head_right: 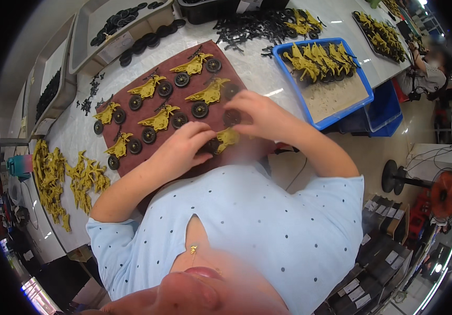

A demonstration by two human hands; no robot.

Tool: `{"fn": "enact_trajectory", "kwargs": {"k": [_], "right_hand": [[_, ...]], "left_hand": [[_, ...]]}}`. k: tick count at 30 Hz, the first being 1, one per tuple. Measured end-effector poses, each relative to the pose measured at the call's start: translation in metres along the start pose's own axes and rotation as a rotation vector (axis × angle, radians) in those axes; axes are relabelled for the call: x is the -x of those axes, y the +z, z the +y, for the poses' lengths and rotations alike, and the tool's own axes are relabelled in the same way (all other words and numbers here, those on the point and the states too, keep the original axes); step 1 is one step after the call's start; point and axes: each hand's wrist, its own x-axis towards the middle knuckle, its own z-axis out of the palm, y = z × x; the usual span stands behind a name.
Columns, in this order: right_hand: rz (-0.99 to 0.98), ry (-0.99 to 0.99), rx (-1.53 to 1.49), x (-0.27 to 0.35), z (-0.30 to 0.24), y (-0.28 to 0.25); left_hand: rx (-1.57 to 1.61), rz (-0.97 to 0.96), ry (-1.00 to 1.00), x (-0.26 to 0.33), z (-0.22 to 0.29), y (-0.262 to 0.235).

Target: The person lays out toy motorcycle frames on a mat, attaches small black handlebar components to them, and fits wheels onto each frame by hand.

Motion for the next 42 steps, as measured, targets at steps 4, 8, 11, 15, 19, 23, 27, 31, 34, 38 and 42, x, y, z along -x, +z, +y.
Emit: {"fn": "enact_trajectory", "kwargs": {"k": [4,8,11,15,19,23,27,31,34,38,42], "right_hand": [[-0.021,0.398,-0.126,0.043,-0.021,0.010],[0.080,0.420,-0.003,0.066,-0.014,0.029],[0.105,0.430,-0.016,0.070,-0.014,0.032],[0.146,0.374,0.025,0.073,-0.015,0.038],[0.143,0.367,0.105,0.071,-0.011,0.045],[0.150,0.332,0.137,0.068,-0.007,0.047],[0.149,0.376,0.080,0.060,-0.013,0.028],[0.238,0.363,0.151,0.026,-0.001,0.002],[0.302,0.170,0.229,-0.028,0.028,-0.011],[0.286,0.102,0.290,-0.136,0.060,-0.007],[0.303,0.070,0.314,-0.231,0.110,0.026]], "left_hand": [[-0.025,-0.068,0.040,0.003,0.004,0.017],[-0.110,-0.083,0.038,0.004,0.003,0.029],[-0.141,-0.070,0.045,0.005,0.005,0.034],[-0.178,0.012,0.044,0.006,0.009,0.037],[-0.219,-0.003,0.017,0.008,0.007,0.038],[-0.239,0.001,0.028,0.008,0.007,0.033],[-0.254,0.099,0.035,0.004,0.004,0.007],[-0.369,0.312,-0.038,-0.003,-0.032,-0.039],[-0.516,0.457,-0.169,-0.013,-0.093,-0.078],[-0.641,0.524,-0.412,-0.013,-0.189,-0.116],[-0.751,0.412,-0.767,-0.029,-0.205,-0.119]]}}
